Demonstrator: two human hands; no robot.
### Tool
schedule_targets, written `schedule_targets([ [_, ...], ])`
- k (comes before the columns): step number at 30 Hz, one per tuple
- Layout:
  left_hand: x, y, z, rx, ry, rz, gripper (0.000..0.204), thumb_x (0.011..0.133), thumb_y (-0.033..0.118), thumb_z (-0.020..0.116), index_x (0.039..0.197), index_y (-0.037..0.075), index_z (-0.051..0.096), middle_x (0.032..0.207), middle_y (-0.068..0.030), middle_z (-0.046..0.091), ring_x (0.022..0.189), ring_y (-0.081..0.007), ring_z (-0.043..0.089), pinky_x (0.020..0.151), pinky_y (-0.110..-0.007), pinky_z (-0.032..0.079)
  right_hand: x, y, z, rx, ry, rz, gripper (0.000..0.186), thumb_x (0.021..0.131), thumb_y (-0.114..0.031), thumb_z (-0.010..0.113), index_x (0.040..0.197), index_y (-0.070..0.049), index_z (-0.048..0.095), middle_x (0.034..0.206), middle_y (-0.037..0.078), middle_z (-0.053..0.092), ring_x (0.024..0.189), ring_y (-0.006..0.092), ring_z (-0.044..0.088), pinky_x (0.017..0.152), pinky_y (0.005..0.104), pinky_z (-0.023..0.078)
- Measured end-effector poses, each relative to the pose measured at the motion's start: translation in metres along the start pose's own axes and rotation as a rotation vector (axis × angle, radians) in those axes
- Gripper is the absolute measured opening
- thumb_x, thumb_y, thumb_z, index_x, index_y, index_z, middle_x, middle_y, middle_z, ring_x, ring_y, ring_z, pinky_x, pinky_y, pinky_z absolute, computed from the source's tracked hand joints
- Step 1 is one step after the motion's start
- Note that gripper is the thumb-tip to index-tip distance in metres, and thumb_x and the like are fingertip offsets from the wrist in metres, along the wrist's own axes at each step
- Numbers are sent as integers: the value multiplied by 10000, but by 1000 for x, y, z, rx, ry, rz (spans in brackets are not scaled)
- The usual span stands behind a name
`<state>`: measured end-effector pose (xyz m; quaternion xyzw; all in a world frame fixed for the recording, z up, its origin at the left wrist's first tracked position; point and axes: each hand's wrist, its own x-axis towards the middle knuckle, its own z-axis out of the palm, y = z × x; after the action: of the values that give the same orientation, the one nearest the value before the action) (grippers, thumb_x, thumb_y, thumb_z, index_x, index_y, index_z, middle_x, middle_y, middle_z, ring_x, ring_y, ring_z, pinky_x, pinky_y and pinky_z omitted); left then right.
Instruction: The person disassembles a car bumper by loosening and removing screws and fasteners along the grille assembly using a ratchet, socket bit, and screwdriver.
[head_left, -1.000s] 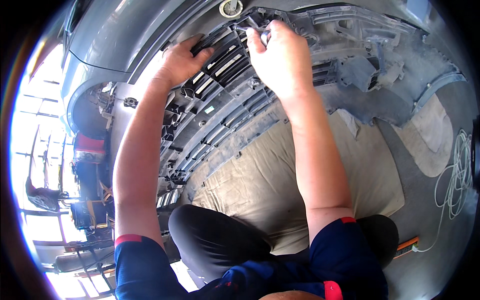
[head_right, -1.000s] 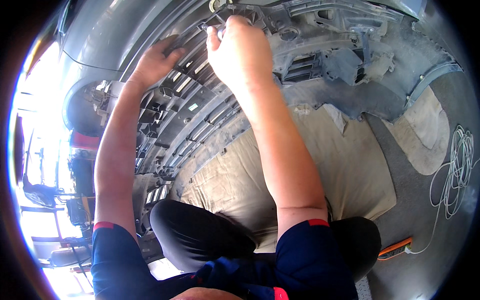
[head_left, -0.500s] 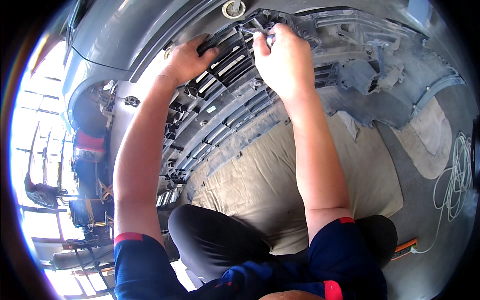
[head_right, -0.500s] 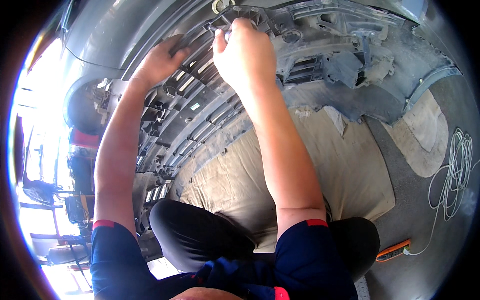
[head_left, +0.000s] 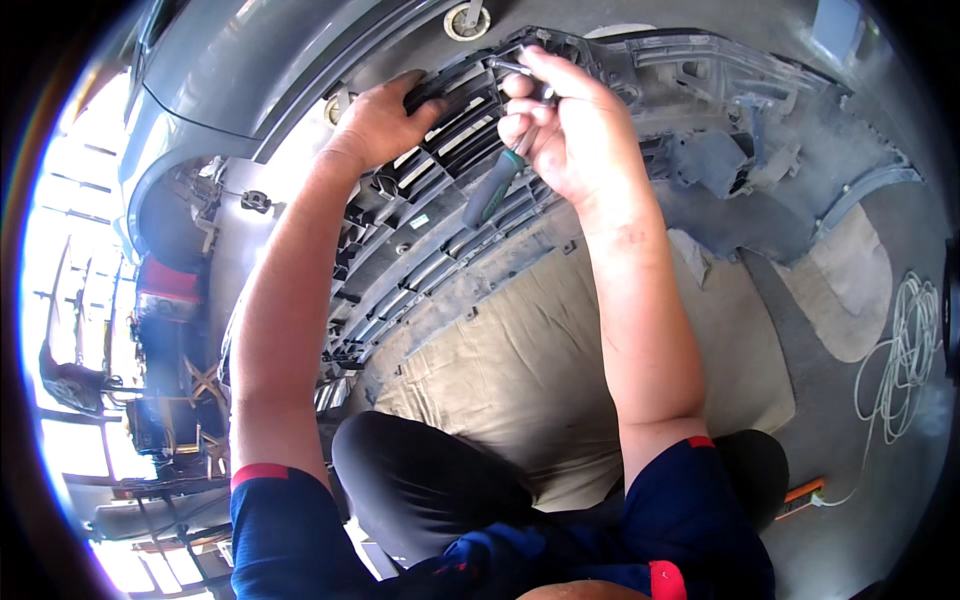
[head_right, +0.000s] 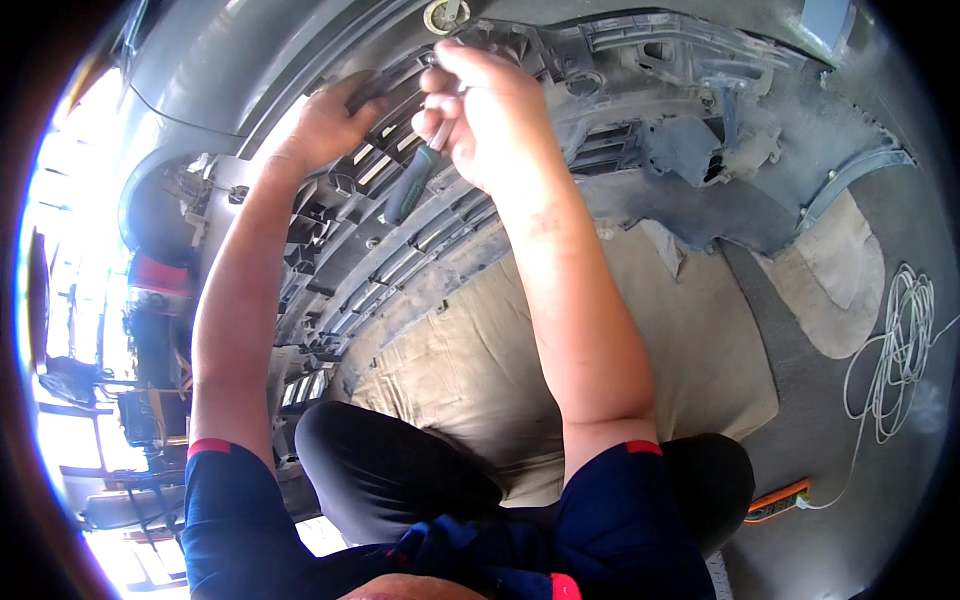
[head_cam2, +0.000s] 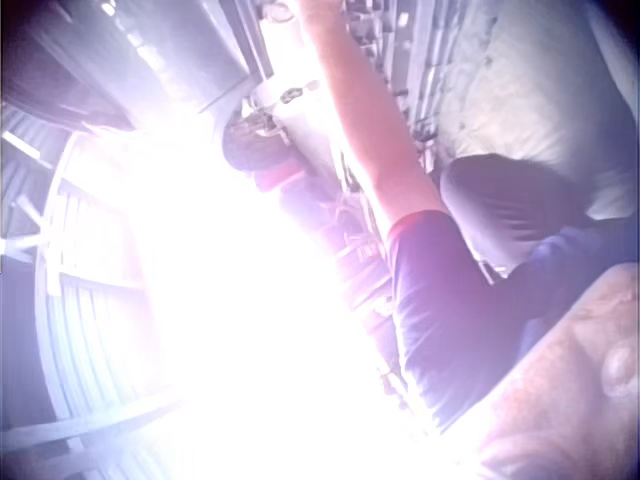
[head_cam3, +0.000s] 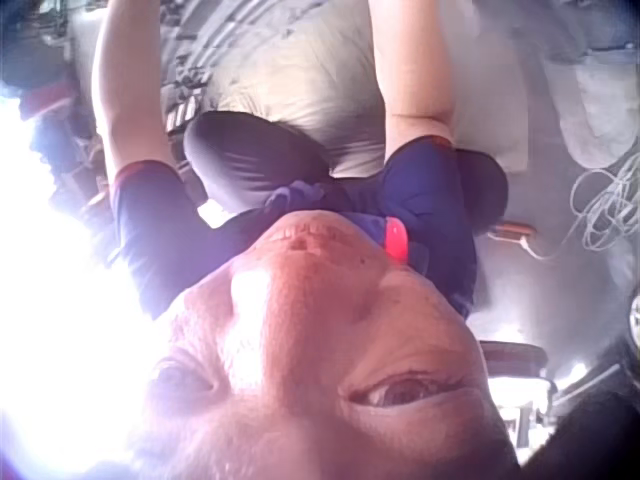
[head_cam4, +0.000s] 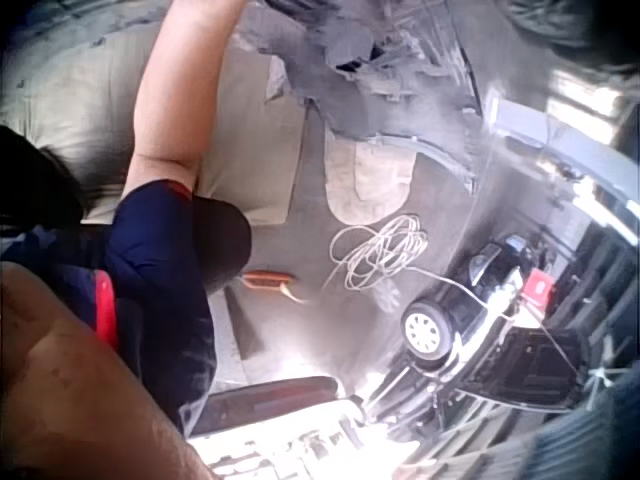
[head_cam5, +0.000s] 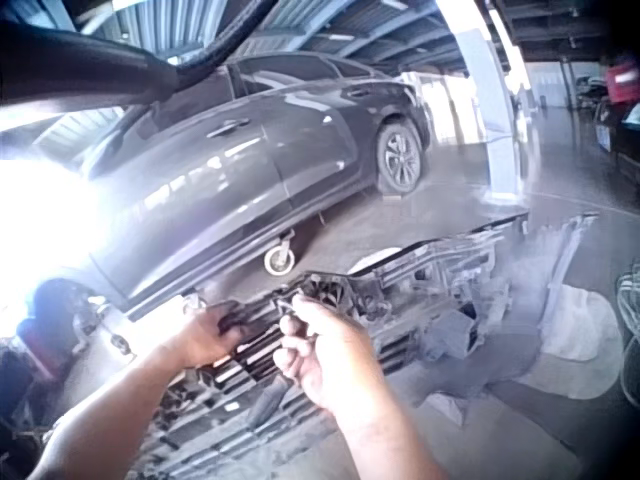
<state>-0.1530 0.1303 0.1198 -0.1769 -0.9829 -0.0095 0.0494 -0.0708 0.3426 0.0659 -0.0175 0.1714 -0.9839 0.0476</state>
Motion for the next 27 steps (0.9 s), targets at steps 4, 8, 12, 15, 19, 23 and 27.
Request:
schedule_targets([
  [4,0,-6,6,5,39,27,700,932,547,573,1433,60,544,1249,-253,671,1215,-395,616,1053,-443,475,0,-5,-4,-270,25,-44,199,990,-171,653,1107,-12,625,795,50,614,570,83,469,563,276,448],
  [8,-4,0,2,42,39,35,668,947,539,557,1397,45,570,1204,-247,689,1166,-404,636,1017,-456,497,4,-23,-12,-2123,-139,-805,335,940,-208,650,1221,-27,678,837,171,736,750,345,720,700,432,578],
  [12,0,-3,6,40,55,47,688,944,526,586,1441,54,530,1216,-267,678,1181,-420,631,1032,-460,482,21,-28,-7,-1893,-193,-798,289,958,-257,688,1114,-13,694,876,149,736,715,229,691,655,387,553],
  [15,-1,-9,11,28,80,53,697,938,537,590,1441,57,534,1206,-267,682,1176,-427,633,1029,-462,485,16,-30,-8,-929,-2,116,270,990,-269,680,1057,-8,669,791,41,639,631,96,539,579,301,474],
  [19,-4,0,8,98,65,39,687,946,546,559,1401,31,568,1213,-254,684,1173,-406,635,1034,-445,492,12,-29,-17,-883,-59,73,283,1001,-272,666,1108,-10,661,758,-6,583,593,75,493,550,272,449],
  [23,3,-4,13,80,115,63,692,939,568,565,1398,51,580,1197,-250,690,1164,-404,640,1037,-446,488,20,-22,-32,-1394,-168,-273,314,1005,-275,655,1163,-4,657,762,-9,597,600,77,523,552,286,469],
  [27,5,-14,17,78,137,85,685,942,567,565,1390,50,586,1185,-251,695,1152,-409,644,1029,-454,492,12,-21,-18,-646,-83,149,239,1015,-266,636,1035,-29,656,738,-21,532,573,57,415,536,268,381],
])
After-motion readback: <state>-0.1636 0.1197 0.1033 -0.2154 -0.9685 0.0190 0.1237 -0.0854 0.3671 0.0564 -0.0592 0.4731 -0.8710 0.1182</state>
